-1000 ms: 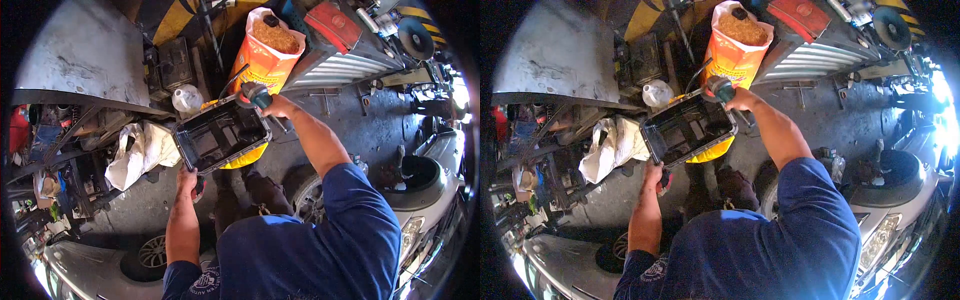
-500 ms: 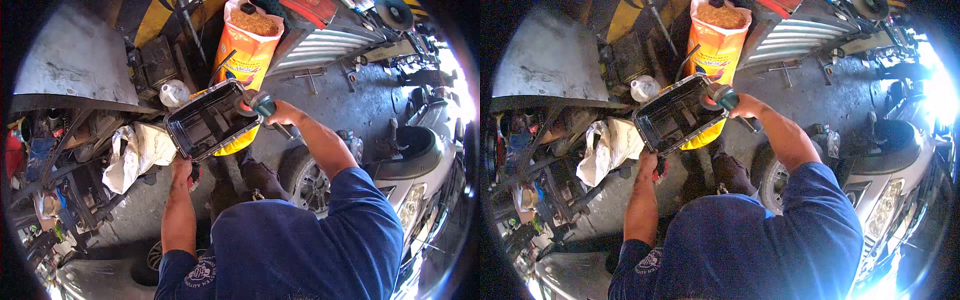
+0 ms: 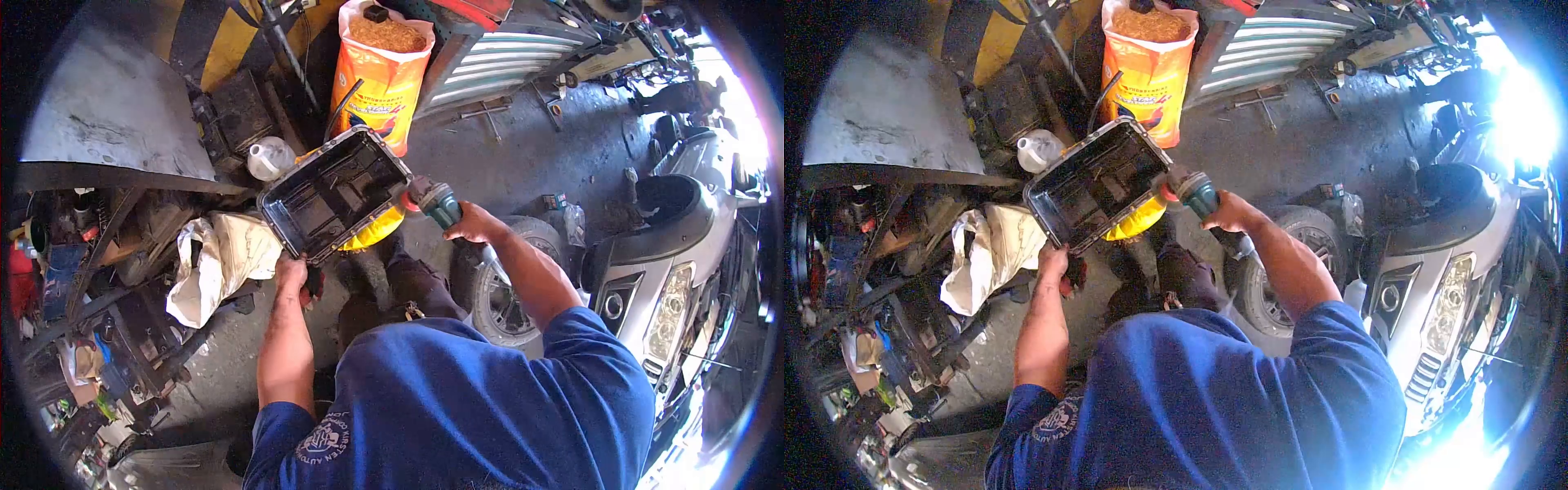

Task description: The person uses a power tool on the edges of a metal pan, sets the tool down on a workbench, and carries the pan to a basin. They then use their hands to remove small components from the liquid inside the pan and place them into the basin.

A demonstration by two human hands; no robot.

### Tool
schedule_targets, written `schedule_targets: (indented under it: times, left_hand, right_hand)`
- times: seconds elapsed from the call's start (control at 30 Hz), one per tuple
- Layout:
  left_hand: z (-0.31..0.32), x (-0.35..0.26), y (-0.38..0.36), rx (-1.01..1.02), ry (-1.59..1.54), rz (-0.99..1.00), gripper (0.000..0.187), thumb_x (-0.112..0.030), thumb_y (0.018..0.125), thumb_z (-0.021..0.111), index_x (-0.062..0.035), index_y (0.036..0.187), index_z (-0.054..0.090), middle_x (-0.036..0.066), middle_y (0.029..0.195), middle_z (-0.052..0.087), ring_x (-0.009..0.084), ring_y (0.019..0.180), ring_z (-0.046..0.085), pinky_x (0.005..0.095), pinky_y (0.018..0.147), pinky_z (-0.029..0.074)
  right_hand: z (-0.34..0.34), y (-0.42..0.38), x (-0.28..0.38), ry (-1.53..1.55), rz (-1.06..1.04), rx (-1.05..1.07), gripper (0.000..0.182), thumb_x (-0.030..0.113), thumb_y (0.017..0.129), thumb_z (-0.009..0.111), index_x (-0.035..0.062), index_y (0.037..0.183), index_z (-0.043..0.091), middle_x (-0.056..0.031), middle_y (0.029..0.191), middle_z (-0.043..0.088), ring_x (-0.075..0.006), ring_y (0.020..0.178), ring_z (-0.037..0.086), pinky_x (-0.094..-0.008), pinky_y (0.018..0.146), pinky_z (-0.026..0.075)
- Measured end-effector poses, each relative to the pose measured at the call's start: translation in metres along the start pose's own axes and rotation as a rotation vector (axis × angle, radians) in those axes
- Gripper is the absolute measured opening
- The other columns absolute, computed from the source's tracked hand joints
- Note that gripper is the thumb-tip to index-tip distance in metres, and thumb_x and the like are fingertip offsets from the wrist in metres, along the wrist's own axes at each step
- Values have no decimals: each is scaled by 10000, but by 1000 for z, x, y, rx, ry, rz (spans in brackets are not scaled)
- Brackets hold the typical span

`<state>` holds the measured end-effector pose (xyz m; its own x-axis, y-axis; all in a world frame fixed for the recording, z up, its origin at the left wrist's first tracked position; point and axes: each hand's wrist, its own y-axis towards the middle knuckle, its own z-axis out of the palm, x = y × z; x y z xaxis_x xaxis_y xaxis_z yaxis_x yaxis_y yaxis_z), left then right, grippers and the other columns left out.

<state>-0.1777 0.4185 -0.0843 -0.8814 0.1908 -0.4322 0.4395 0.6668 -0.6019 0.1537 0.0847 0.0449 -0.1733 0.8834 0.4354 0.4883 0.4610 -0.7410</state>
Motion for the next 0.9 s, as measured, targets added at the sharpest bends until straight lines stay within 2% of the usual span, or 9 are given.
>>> schedule_targets:
  times: [0.3, 0.47, 0.5, 0.67, 0.7, 0.73, 0.77, 0.83, 0.9]
  left_hand:
    - [-3, -7, -5, -18, -35, 2, 447, -290, 899, 698, -28, 1254, 623, 235, 1210, 673, 423, 1172, 612, 464, 990, 478]
    - [-2, -12, -7, -34, -76, -55, 473, -314, 911, 681, -26, 1279, 612, 236, 1243, 661, 432, 1179, 605, 462, 1012, 471]
    - [-4, -17, -8, -33, -51, -60, 501, -330, 911, 680, -18, 1295, 599, 233, 1256, 656, 432, 1186, 601, 463, 1015, 471]
    - [-14, -9, -16, -120, 0, -112, 776, -465, 897, 703, 40, 1437, 467, 280, 1257, 644, 429, 1213, 596, 438, 1031, 464]
    - [-8, 24, -3, -131, 41, -79, 831, -489, 899, 704, 63, 1456, 430, 318, 1225, 642, 398, 1114, 662, 407, 938, 517]
    - [-25, 5, -16, -4, -162, -184, 768, -411, 910, 723, 61, 1449, 447, 274, 1147, 682, 303, 950, 707, 375, 794, 552]
    - [-21, 40, -8, 25, -246, -33, 743, -364, 913, 732, 72, 1443, 449, 233, 1111, 688, 253, 883, 693, 357, 742, 547]
    - [-31, 44, -17, 33, -376, -18, 706, -294, 914, 745, 90, 1431, 455, 171, 1056, 691, 195, 808, 668, 333, 690, 538]
    - [-53, 22, -39, -23, -455, -289, 680, -248, 911, 752, 101, 1418, 464, 128, 1017, 685, 178, 791, 648, 323, 693, 529]
  right_hand:
    - [-42, 56, 15, 0, 23, 21, 712, 342, 616, 880, 4, 1193, 638, -192, 1044, 704, -299, 1005, 667, -415, 912, 502]
    - [-53, 117, 33, -50, -147, 30, 654, 315, 618, 856, 12, 1163, 659, -157, 1002, 717, -249, 942, 655, -411, 881, 516]
    - [-55, 131, 36, -89, -162, 26, 627, 360, 605, 865, 21, 1103, 695, -203, 1047, 723, -323, 978, 681, -453, 882, 528]
    - [-69, 173, 24, -78, -188, -49, 692, 386, 624, 862, 16, 1178, 672, -206, 1091, 718, -330, 1004, 685, -443, 906, 523]
    - [-75, 174, 17, -92, -182, -76, 693, 389, 632, 858, 15, 1184, 668, -209, 1094, 717, -332, 1009, 685, -443, 908, 522]
    - [-82, 172, 9, -106, -177, -108, 695, 392, 640, 855, 14, 1190, 664, -213, 1098, 715, -334, 1013, 685, -442, 910, 520]
    - [-87, 166, -1, -72, -204, -131, 653, 363, 654, 848, 6, 1167, 660, -179, 1041, 706, -294, 960, 666, -422, 877, 516]
    - [-93, 143, -21, -5, -258, -183, 569, 306, 682, 835, -9, 1119, 652, -113, 927, 687, -215, 852, 629, -382, 809, 508]
    - [-98, 117, -39, 17, -147, -178, 559, 303, 690, 835, -21, 1106, 647, -105, 917, 686, -216, 836, 627, -379, 808, 507]
